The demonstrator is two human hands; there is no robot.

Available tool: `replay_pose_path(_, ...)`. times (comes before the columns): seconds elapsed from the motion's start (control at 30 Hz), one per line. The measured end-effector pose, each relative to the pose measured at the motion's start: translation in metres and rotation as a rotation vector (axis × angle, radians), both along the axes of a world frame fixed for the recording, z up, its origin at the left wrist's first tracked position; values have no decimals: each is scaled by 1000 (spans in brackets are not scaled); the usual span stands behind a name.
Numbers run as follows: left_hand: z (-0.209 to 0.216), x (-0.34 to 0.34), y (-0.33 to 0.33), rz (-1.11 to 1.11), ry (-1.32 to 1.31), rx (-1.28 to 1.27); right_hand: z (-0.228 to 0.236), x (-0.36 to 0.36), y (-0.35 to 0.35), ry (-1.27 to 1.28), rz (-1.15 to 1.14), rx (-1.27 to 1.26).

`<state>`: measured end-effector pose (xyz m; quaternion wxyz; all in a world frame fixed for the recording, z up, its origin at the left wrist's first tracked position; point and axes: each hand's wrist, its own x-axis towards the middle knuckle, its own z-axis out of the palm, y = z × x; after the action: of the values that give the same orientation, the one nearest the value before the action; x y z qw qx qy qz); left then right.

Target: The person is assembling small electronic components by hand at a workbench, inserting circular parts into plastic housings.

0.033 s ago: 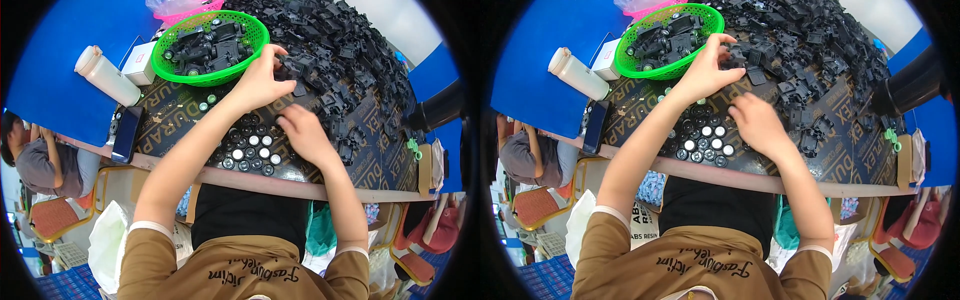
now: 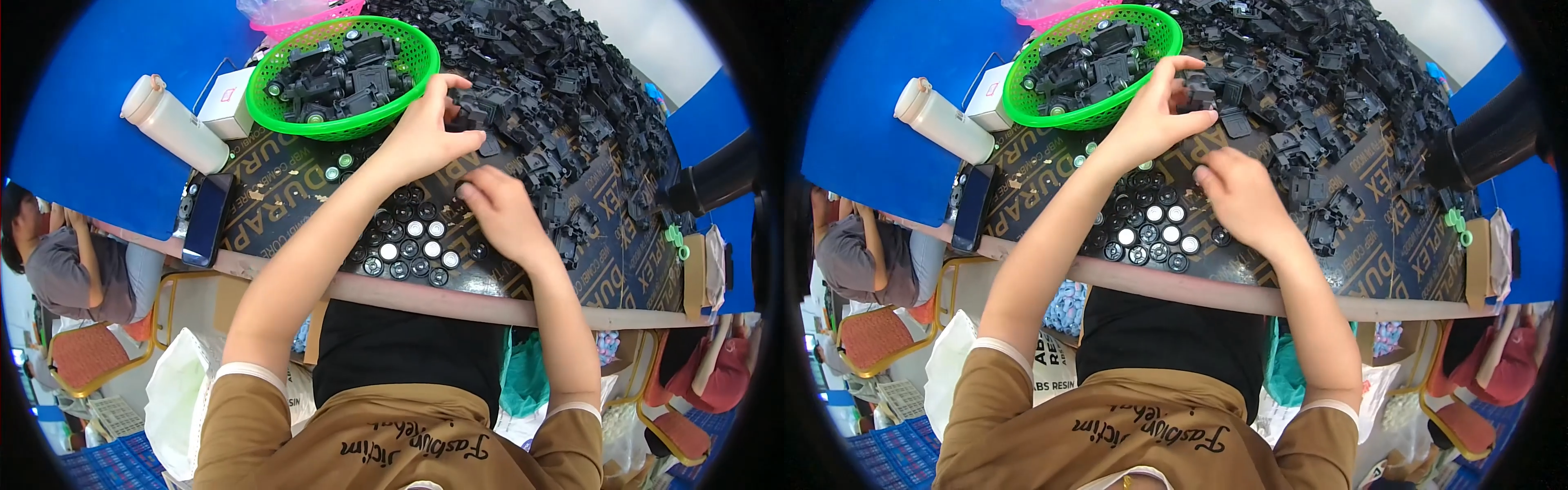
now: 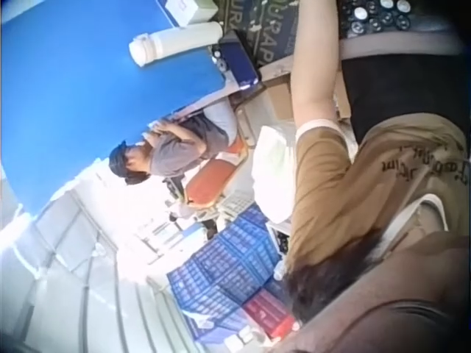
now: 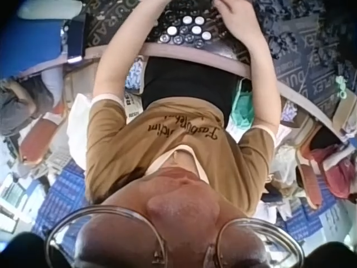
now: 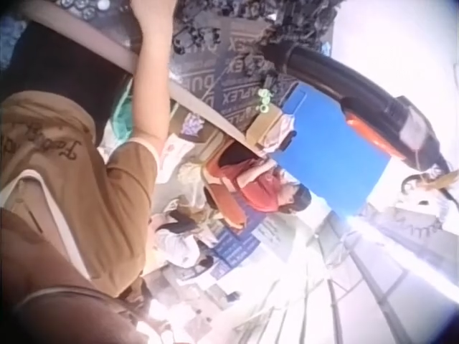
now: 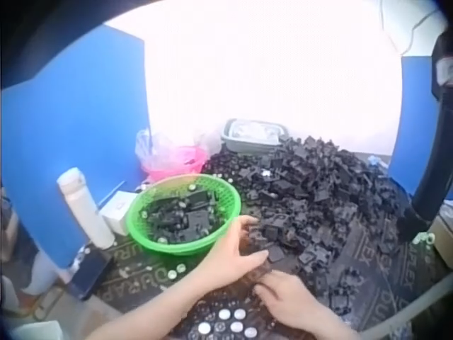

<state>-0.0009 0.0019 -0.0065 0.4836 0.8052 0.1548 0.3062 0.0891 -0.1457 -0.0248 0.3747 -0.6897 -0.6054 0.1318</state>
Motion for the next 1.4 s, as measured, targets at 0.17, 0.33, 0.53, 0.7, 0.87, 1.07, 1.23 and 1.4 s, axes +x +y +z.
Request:
replay_pose_path(0.17, 2, -9, -2, -206, -15, -174, 22, 12, -17, 473, -74, -21)
replay_pose_path(0.33, 3, -17, 2, -260, -163, -556, 25, -8, -45, -35, 50, -31)
replay_pose_path(0.53, 9, -18, -6, -240, -55, -499, -1, -31, -64, -288, 46, -42)
replay_pose_path(0.7, 3, -16, -1, -195, -27, -321, -1, -21, -58, -290, 35, -126)
replay_pose_path(0.87, 6, -16, -3, -235, 54, -213, 39, 19, -5, 26, -171, 278)
replay_pose_path(1.07, 3, -10, -9, -202, 55, -95, 34, 42, 29, 791, -120, 141)
replay_pose_path(1.23, -2, -13, -9, -181, 41, -26, 28, 45, 16, 1195, 59, 235)
replay_pose_path(1.4, -1, -11, -10, -94, -91, 211, 21, 41, 15, 1109, 82, 188)
